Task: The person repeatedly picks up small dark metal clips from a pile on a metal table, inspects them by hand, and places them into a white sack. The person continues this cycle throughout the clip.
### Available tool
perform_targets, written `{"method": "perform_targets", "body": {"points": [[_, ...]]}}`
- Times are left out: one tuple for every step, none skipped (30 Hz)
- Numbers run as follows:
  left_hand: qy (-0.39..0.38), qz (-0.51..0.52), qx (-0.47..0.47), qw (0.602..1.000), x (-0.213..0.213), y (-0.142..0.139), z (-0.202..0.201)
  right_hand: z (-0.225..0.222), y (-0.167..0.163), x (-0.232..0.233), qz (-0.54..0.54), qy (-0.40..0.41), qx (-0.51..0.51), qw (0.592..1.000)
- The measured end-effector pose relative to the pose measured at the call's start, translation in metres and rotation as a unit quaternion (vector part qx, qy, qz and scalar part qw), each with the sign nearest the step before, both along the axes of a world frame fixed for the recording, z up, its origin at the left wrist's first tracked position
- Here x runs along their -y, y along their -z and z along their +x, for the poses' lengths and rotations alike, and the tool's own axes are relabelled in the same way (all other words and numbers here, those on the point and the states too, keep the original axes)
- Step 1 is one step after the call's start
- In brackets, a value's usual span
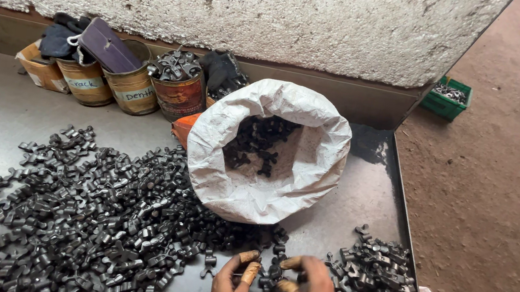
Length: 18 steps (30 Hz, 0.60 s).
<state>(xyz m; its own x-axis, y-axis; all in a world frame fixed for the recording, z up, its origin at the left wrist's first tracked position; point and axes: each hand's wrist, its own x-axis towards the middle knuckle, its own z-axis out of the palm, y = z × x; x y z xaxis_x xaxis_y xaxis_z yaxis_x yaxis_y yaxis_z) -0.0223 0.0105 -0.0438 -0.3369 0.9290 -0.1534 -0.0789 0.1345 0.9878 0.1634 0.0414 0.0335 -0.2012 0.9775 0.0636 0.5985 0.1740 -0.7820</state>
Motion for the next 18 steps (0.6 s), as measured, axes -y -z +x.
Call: {"method": "perform_targets", "body": {"points": [[-0.004, 0.006, 0.001, 1.000, 0.000, -0.002, 0.001, -0.007, -0.001, 0.002, 0.019, 0.008, 0.036, 0.999], [-0.008, 0.010, 0.002, 1.000, 0.000, -0.005, 0.001, -0.016, -0.001, 0.006, 0.037, 0.016, 0.072, 0.997], [-0.012, 0.015, 0.000, 1.000, 0.001, -0.006, 0.000, -0.025, 0.001, 0.009, 0.055, 0.023, 0.106, 0.993], [-0.010, 0.008, 0.002, 1.000, 0.001, -0.008, 0.000, -0.032, 0.003, 0.009, 0.066, 0.036, 0.103, 0.992], [-0.009, 0.001, 0.004, 1.000, 0.002, -0.008, 0.000, -0.039, 0.006, 0.009, 0.076, 0.049, 0.101, 0.991], [-0.008, -0.007, 0.005, 1.000, 0.004, -0.008, -0.001, -0.043, 0.009, 0.009, 0.085, 0.061, 0.097, 0.990], [-0.008, -0.015, 0.004, 1.000, 0.005, -0.007, -0.002, -0.046, 0.013, 0.007, 0.073, 0.067, 0.090, 0.991], [-0.009, -0.024, 0.002, 1.000, 0.006, -0.005, -0.003, -0.046, 0.018, 0.003, 0.062, 0.071, 0.084, 0.992], [-0.010, -0.032, 0.002, 0.999, 0.007, -0.002, -0.004, -0.043, 0.023, 0.000, 0.049, 0.076, 0.078, 0.993], [-0.013, -0.026, -0.001, 1.000, 0.009, 0.000, -0.006, -0.038, 0.028, -0.003, 0.002, 0.081, 0.032, 0.996], [-0.014, -0.018, -0.003, 1.000, 0.011, 0.003, -0.008, -0.030, 0.033, -0.008, -0.045, 0.086, -0.013, 0.995], [-0.015, -0.010, -0.004, 1.000, 0.011, 0.006, -0.009, -0.020, 0.039, -0.014, -0.090, 0.091, -0.057, 0.990], [-0.004, 0.000, 0.009, 1.000, 0.010, 0.007, -0.010, -0.009, 0.044, -0.016, -0.115, 0.066, -0.160, 0.978], [0.005, 0.010, 0.023, 1.000, 0.009, 0.008, -0.009, 0.002, 0.051, -0.018, -0.139, 0.040, -0.261, 0.955], [0.013, 0.018, 0.039, 0.999, 0.009, 0.008, -0.007, 0.012, 0.058, -0.017, -0.163, 0.013, -0.356, 0.920], [0.033, 0.027, 0.093, 0.995, 0.010, 0.007, -0.004, 0.021, 0.065, -0.014, -0.206, 0.016, -0.404, 0.891], [0.054, 0.036, 0.148, 0.987, 0.010, 0.005, 0.000, 0.029, 0.073, -0.012, -0.246, 0.020, -0.450, 0.858], [0.074, 0.046, 0.202, 0.976, 0.009, 0.001, 0.004, 0.037, 0.080, -0.009, -0.284, 0.024, -0.494, 0.821]]}}
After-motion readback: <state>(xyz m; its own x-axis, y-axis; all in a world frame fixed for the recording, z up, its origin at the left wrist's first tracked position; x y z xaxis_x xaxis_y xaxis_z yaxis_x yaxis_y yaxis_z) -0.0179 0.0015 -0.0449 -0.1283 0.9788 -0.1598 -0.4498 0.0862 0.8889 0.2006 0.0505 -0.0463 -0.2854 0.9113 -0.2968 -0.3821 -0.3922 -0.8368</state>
